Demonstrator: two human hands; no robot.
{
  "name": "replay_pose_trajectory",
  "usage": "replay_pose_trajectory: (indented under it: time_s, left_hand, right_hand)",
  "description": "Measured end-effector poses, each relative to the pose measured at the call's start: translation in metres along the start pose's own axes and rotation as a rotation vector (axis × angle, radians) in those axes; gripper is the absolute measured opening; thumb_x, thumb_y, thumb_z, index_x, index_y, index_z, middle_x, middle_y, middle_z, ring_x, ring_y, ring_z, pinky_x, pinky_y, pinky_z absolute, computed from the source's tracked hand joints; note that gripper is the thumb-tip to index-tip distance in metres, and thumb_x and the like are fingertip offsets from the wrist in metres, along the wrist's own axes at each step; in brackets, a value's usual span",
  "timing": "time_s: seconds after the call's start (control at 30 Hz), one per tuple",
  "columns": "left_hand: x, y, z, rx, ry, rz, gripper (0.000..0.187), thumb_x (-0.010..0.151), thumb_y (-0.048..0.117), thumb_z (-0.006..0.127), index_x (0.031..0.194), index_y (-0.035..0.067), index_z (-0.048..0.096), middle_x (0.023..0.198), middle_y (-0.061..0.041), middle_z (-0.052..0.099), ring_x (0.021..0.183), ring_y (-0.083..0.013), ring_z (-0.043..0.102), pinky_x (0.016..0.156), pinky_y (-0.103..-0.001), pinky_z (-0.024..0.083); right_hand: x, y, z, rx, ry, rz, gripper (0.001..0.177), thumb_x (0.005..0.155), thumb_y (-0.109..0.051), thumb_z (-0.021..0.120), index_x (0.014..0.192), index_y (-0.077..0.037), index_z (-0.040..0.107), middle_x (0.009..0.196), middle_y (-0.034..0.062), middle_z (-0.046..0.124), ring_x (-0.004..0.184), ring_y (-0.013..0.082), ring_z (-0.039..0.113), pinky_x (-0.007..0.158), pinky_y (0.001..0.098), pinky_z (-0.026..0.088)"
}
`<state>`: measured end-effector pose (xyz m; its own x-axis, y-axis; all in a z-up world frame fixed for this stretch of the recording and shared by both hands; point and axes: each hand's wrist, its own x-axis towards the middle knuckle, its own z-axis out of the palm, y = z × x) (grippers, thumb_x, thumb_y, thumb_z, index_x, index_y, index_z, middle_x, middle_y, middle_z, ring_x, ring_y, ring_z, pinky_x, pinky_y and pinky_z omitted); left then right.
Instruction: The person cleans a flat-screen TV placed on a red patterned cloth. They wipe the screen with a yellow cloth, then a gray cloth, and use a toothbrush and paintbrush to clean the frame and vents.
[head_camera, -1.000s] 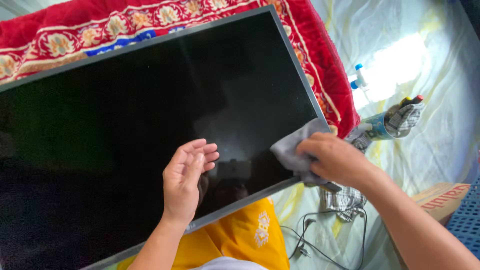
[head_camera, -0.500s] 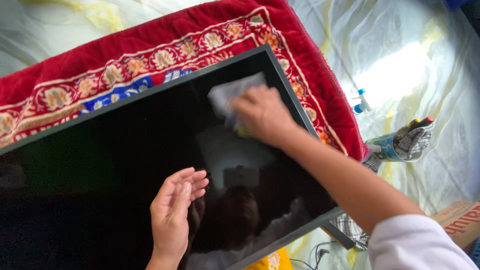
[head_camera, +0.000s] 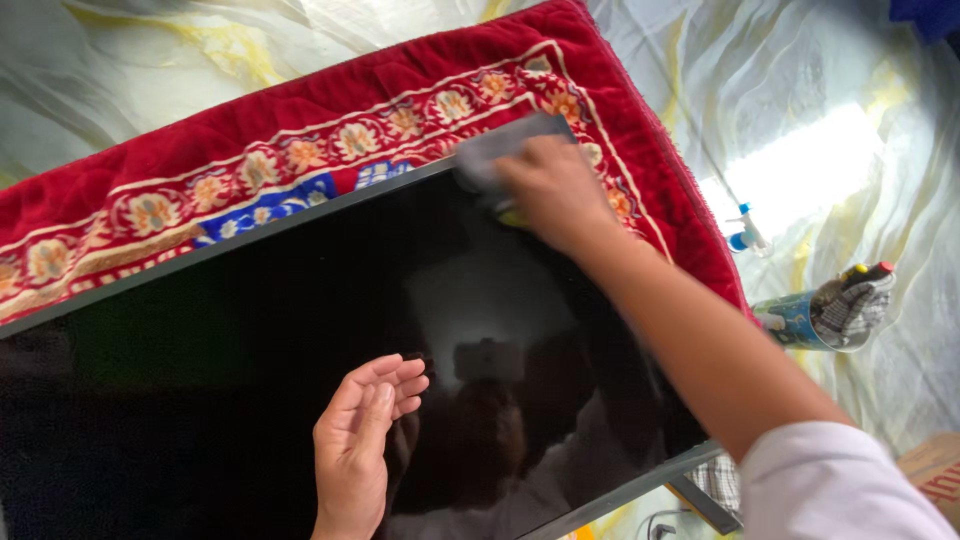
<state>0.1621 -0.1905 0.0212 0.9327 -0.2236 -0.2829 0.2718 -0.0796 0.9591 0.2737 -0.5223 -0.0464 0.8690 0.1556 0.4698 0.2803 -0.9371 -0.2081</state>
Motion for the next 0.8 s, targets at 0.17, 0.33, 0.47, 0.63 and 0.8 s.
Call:
replay_pose_trajectory:
  time_s: [0.17,0.33,0.47,0.63,0.8]
  left_hand:
    - [-0.014,0.002,-0.018,-0.018,0.020,-0.017,0.029,0.102,0.015,0.049,0.120,0.003,0.069,0.114,-0.014,0.078,0.105,-0.0228,0.076,0.091,-0.036,0.062]
    - [-0.035,0.001,-0.028,-0.029,0.016,0.001,0.030,0.103,0.016,0.049,0.120,0.002,0.069,0.113,-0.014,0.079,0.104,-0.0228,0.076,0.090,-0.036,0.062]
    - [-0.057,0.003,-0.047,-0.076,0.005,0.056,0.030,0.103,0.014,0.048,0.122,0.002,0.068,0.115,-0.015,0.077,0.105,-0.0232,0.075,0.091,-0.035,0.061]
    - [-0.077,0.002,-0.060,-0.095,-0.055,0.039,0.029,0.102,0.013,0.049,0.121,0.002,0.068,0.114,-0.015,0.077,0.104,-0.0227,0.075,0.090,-0.036,0.061]
    - [-0.085,0.009,-0.042,-0.036,-0.139,0.042,0.029,0.102,0.012,0.048,0.120,0.002,0.068,0.113,-0.014,0.077,0.102,-0.0224,0.075,0.089,-0.035,0.062]
  right_hand:
    - [-0.020,0.026,-0.046,-0.244,-0.060,0.282,0.020,0.083,-0.017,0.075,0.102,-0.013,0.073,0.100,0.0154,0.063,0.097,0.0374,0.061,0.084,0.0482,0.051]
    - [-0.043,-0.061,-0.041,0.180,-0.218,0.005,0.029,0.081,-0.013,0.071,0.110,-0.011,0.069,0.103,0.0151,0.064,0.102,0.0370,0.062,0.088,0.0470,0.052]
    - [-0.083,-0.084,-0.062,0.173,-0.289,0.046,0.031,0.079,-0.011,0.069,0.109,-0.012,0.070,0.102,0.0132,0.066,0.107,0.0360,0.063,0.092,0.0460,0.053]
    - [-0.160,-0.055,-0.135,-0.024,-0.431,0.439,0.029,0.081,-0.012,0.068,0.110,-0.013,0.069,0.106,0.0168,0.065,0.104,0.0391,0.064,0.086,0.0489,0.053]
    - [-0.220,-0.004,-0.172,0.377,-0.119,1.094,0.021,0.099,-0.015,0.063,0.119,-0.012,0.066,0.099,0.0123,0.069,0.094,0.0292,0.068,0.081,0.0434,0.056]
